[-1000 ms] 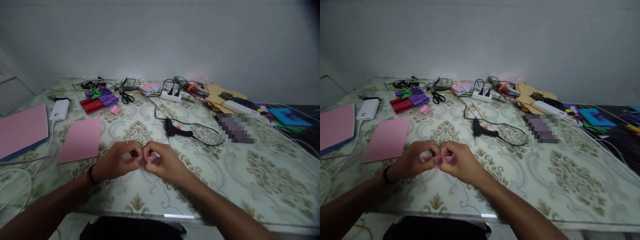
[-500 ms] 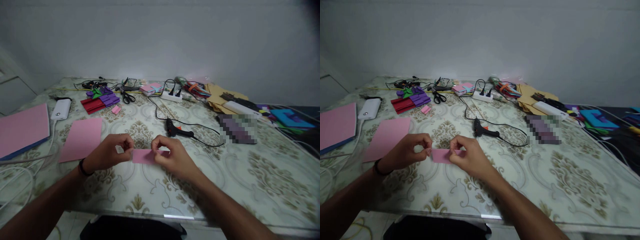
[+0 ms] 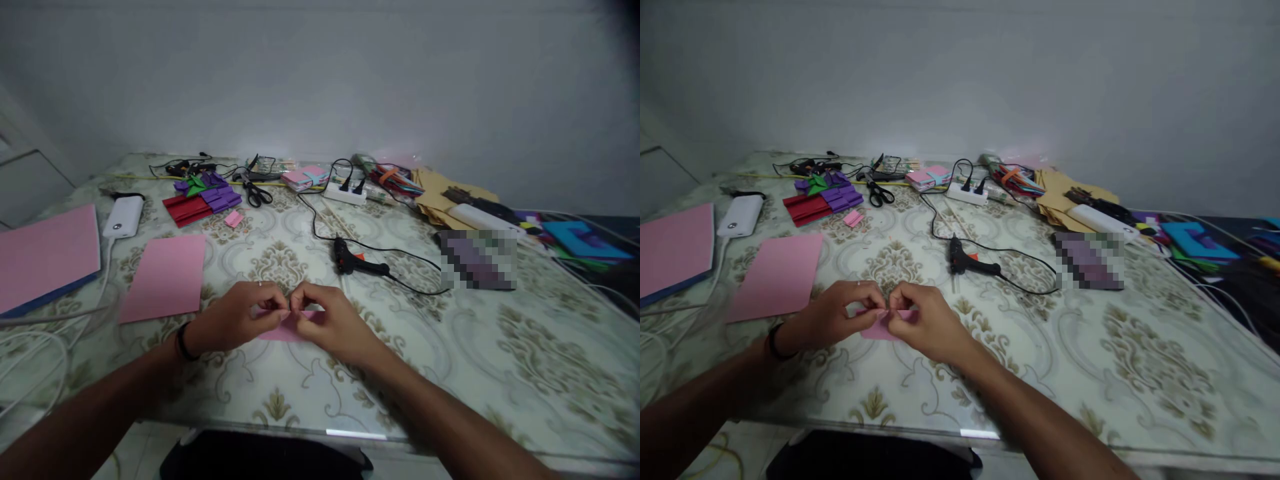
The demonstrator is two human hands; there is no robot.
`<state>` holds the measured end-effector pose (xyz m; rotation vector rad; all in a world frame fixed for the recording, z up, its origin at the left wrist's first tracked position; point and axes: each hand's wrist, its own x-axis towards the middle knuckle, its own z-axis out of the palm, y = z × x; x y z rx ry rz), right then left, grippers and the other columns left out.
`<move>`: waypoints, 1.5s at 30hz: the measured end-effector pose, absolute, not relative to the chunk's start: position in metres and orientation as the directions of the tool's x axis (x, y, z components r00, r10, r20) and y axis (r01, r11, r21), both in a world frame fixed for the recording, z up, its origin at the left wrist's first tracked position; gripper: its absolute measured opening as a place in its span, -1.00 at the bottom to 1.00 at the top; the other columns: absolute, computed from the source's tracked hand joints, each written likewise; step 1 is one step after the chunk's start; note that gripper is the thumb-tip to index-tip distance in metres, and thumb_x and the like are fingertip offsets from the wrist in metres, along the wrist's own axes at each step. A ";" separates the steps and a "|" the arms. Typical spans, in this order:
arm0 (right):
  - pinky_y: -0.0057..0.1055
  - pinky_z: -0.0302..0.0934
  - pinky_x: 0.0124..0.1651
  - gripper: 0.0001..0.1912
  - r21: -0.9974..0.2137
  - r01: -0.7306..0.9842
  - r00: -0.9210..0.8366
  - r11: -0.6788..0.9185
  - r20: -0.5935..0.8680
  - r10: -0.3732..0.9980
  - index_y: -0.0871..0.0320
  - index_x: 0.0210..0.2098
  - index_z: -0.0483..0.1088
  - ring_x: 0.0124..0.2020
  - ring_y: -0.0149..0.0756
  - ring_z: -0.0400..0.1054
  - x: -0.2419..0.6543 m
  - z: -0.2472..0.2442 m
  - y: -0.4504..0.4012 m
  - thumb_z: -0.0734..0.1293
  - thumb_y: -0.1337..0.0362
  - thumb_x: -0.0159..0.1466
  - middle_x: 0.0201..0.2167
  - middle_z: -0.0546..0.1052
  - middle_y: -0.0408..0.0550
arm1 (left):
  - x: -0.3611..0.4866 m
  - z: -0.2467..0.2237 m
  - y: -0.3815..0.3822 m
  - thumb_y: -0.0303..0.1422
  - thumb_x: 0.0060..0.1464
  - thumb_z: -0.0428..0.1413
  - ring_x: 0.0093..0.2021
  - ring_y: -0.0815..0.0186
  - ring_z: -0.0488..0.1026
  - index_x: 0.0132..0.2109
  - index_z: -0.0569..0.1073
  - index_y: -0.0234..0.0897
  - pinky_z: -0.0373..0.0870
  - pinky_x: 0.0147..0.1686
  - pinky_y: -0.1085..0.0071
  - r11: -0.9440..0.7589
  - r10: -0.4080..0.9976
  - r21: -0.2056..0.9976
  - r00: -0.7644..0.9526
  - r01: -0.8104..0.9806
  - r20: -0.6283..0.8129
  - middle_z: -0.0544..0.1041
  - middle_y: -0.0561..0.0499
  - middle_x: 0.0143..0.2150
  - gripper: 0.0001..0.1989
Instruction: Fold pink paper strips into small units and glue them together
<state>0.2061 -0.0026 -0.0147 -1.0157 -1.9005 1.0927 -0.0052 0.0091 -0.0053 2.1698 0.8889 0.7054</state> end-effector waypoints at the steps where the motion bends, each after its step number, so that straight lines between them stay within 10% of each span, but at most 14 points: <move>1: -0.46 0.13 -0.30 -0.95 -0.904 0.277 -0.436 0.325 0.183 0.881 0.15 -0.44 0.36 -0.43 -0.37 0.27 0.206 -0.015 -0.002 0.28 0.39 0.07 -0.50 0.41 -0.21 | -0.005 -0.005 0.009 -0.48 0.20 0.14 -0.36 0.38 0.45 -0.29 0.50 -0.26 0.32 -0.30 0.44 -0.534 0.758 0.754 0.612 0.382 0.226 0.56 0.08 -0.36 -0.92; 25: -0.38 0.30 -0.14 -0.87 -0.904 0.240 -0.463 0.353 0.213 0.861 0.13 -0.21 0.43 -0.25 -0.28 0.41 0.216 -0.013 0.002 0.36 0.20 0.37 -0.32 0.51 -0.11 | -0.024 -0.003 0.025 -0.21 0.25 0.19 -0.40 0.38 0.32 -0.24 0.50 -0.27 0.25 -0.41 0.47 -0.153 0.970 0.979 0.213 0.137 0.122 0.43 0.09 -0.38 -0.80; 39: -0.44 0.21 -0.39 -0.84 -0.923 0.331 -0.246 0.195 0.115 0.962 0.14 -0.27 0.39 -0.49 -0.34 0.38 0.212 -0.021 0.006 0.36 0.17 0.34 -0.50 0.48 -0.19 | -0.012 -0.011 0.019 -0.46 0.22 0.21 0.17 0.14 0.46 0.07 0.44 -0.22 0.47 0.13 0.17 -0.614 0.786 0.658 0.411 0.436 0.462 0.53 -0.14 0.11 -0.72; 45: -0.46 0.22 -0.33 -0.94 -0.920 0.287 -0.336 0.268 0.165 0.927 0.15 -0.22 0.40 -0.41 -0.37 0.36 0.205 -0.019 -0.001 0.33 0.29 0.33 -0.38 0.51 -0.17 | -0.008 -0.016 0.014 -0.31 0.11 0.36 0.30 0.03 0.38 0.06 0.39 -0.21 0.32 0.28 0.02 -0.597 0.767 0.688 0.547 0.414 0.336 0.42 -0.22 0.27 -0.56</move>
